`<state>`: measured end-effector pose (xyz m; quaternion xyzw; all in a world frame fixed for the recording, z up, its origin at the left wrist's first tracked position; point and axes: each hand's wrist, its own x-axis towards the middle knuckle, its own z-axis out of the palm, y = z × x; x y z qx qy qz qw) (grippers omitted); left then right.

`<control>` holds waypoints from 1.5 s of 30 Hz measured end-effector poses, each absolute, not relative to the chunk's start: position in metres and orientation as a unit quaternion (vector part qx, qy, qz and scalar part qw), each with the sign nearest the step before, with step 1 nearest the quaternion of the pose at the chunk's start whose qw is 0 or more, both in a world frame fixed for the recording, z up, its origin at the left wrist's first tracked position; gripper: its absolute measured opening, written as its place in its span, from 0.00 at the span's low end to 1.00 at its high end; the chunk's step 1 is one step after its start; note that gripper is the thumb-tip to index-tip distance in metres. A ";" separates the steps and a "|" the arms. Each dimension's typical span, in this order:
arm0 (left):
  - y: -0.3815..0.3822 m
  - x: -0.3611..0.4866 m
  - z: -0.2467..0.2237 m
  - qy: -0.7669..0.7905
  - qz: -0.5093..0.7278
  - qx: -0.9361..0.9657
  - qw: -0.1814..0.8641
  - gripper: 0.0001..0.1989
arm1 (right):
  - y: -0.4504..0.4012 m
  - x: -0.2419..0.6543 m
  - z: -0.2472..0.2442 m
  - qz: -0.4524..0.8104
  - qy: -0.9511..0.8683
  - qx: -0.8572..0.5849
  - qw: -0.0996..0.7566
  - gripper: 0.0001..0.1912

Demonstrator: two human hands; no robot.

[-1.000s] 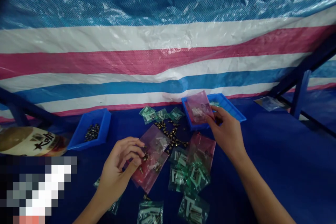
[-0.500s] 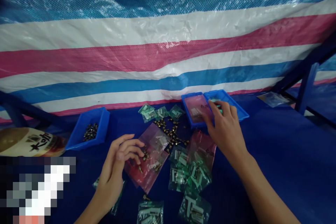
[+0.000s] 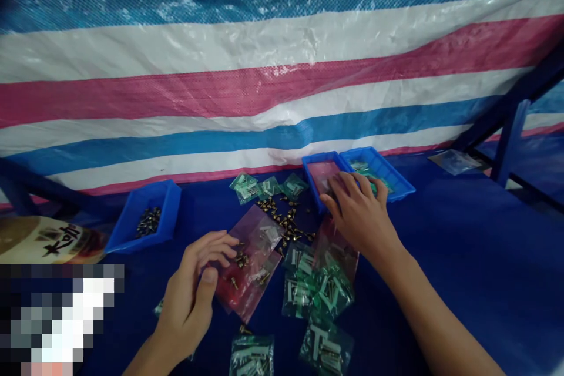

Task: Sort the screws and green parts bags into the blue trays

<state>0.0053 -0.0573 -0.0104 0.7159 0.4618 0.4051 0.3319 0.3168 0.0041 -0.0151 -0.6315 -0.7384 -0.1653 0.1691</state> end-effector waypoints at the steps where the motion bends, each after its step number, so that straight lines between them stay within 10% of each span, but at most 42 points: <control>1: -0.057 0.005 -0.010 0.463 0.404 0.717 0.329 0.18 | 0.004 0.315 -0.013 -0.163 -0.743 -0.625 0.178 0.20; 15: -0.058 -0.001 -0.005 0.478 0.398 0.740 0.257 0.20 | 0.023 0.319 -0.004 -0.112 -0.770 -0.611 0.147 0.16; 22: -0.056 0.003 -0.006 0.485 0.377 0.749 0.247 0.20 | 0.099 0.339 0.016 -0.003 -0.817 -0.566 0.110 0.33; 36: -0.053 0.006 -0.008 0.508 0.362 0.744 0.239 0.20 | 0.116 0.378 0.027 0.193 -0.816 -0.494 0.229 0.06; 45: -0.050 0.006 -0.008 0.517 0.333 0.751 0.241 0.19 | 0.113 0.362 0.024 0.168 -0.839 -0.476 0.203 0.27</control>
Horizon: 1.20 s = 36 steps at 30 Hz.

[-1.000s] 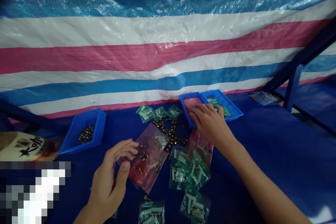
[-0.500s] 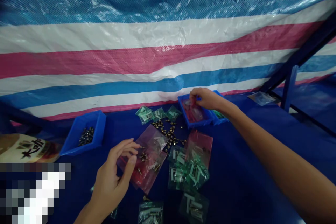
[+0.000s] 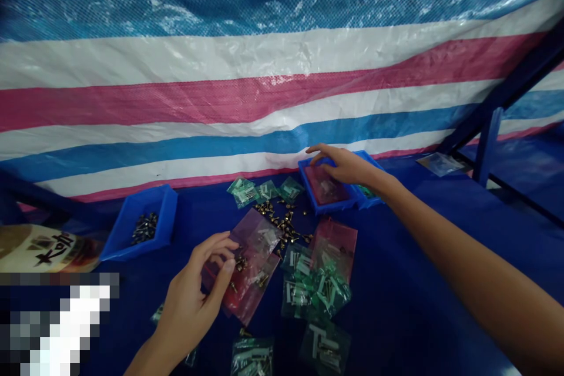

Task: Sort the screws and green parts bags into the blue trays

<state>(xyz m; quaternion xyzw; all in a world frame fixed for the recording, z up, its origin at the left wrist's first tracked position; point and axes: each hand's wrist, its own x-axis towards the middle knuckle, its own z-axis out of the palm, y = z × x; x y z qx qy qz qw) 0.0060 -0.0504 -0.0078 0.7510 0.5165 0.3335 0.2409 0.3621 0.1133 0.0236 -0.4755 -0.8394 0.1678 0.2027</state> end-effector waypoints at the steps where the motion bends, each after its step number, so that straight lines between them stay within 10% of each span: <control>1: -0.050 0.006 -0.008 0.518 0.329 0.752 0.242 0.19 | 0.114 0.360 0.022 0.160 -0.842 -0.477 0.196 0.25; 6: -0.049 0.005 -0.009 0.525 0.317 0.753 0.240 0.18 | 0.119 0.356 0.015 0.123 -0.860 -0.470 0.154 0.16; 18: -0.047 0.003 -0.006 0.512 0.284 0.784 0.204 0.15 | 0.101 0.360 0.021 0.077 -0.891 -0.437 0.092 0.34; 26: -0.031 -0.007 -0.004 0.526 0.197 0.814 0.149 0.08 | 0.027 0.310 0.033 -0.018 -0.852 -0.455 0.258 0.21; 36: -0.035 -0.005 -0.009 0.476 0.122 0.849 0.195 0.14 | -0.042 0.227 -0.008 0.081 -0.913 -0.363 0.168 0.14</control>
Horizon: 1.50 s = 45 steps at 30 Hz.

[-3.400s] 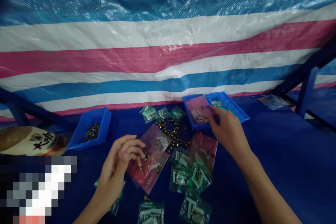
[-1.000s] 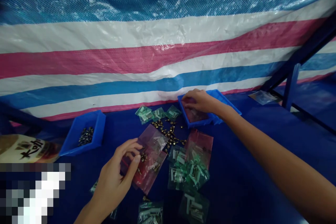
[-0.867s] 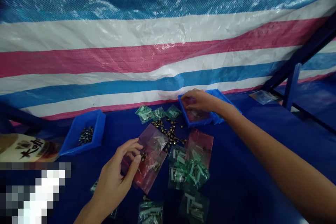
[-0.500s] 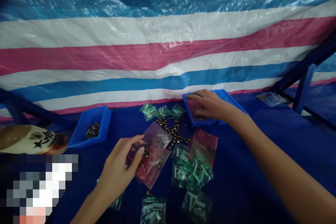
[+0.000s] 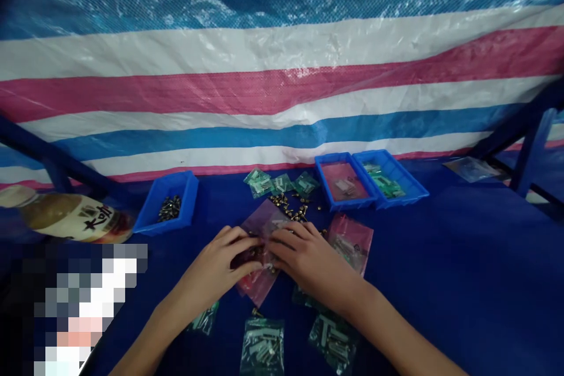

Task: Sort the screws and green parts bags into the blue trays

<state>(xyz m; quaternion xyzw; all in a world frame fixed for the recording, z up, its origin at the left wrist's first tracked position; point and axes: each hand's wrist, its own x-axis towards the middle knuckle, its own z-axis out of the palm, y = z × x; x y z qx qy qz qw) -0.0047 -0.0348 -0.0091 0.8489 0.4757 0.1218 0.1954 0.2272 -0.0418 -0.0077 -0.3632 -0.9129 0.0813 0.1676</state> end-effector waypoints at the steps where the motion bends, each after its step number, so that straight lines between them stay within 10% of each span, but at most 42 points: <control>1: -0.035 -0.004 -0.011 0.473 0.125 0.850 0.196 0.13 | -0.045 0.226 -0.010 0.081 -0.914 -0.363 0.165 0.12; 14: -0.040 0.006 -0.017 0.465 0.216 0.844 0.160 0.07 | -0.051 0.225 -0.020 0.157 -0.877 -0.373 0.259 0.06; 31: -0.052 0.021 -0.007 0.445 0.319 0.751 0.369 0.07 | -0.059 0.222 -0.018 0.239 -0.824 -0.351 0.376 0.07; 45: 0.002 -0.105 0.007 0.665 0.307 0.656 -0.185 0.12 | -0.062 0.225 -0.019 0.118 -0.876 -0.372 0.285 0.11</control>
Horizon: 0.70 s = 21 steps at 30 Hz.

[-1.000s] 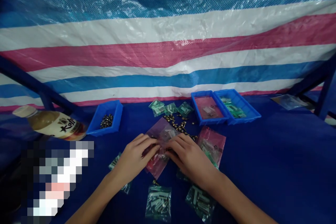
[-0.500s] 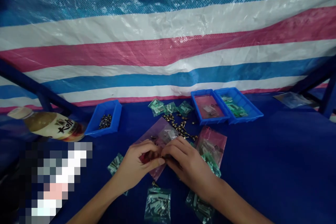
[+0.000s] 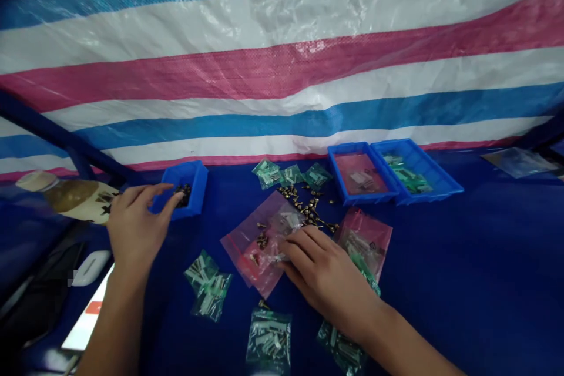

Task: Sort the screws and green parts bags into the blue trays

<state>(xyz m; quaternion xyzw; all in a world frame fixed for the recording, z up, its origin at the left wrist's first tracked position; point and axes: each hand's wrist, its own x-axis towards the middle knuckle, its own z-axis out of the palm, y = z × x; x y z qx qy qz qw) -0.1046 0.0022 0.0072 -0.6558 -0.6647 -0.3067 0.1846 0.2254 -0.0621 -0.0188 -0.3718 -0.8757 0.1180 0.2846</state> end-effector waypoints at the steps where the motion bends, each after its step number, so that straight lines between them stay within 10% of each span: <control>1: 0.004 -0.109 0.006 -0.669 -0.308 -0.650 0.187 0.13 | -0.063 0.225 -0.019 0.110 -0.882 -0.365 0.278 0.10; 5: -0.001 -0.087 0.005 -0.617 -0.325 -0.708 0.116 0.10 | -0.065 0.225 -0.018 0.104 -0.898 -0.345 0.253 0.09; 11: -0.025 -0.030 0.010 -0.456 -0.133 -0.840 -0.261 0.08 | -0.061 0.227 -0.016 0.092 -0.898 -0.348 0.253 0.09; 21: -0.022 -0.030 0.001 -0.374 -0.112 -0.854 -0.344 0.07 | -0.064 0.227 -0.010 0.084 -0.898 -0.346 0.260 0.09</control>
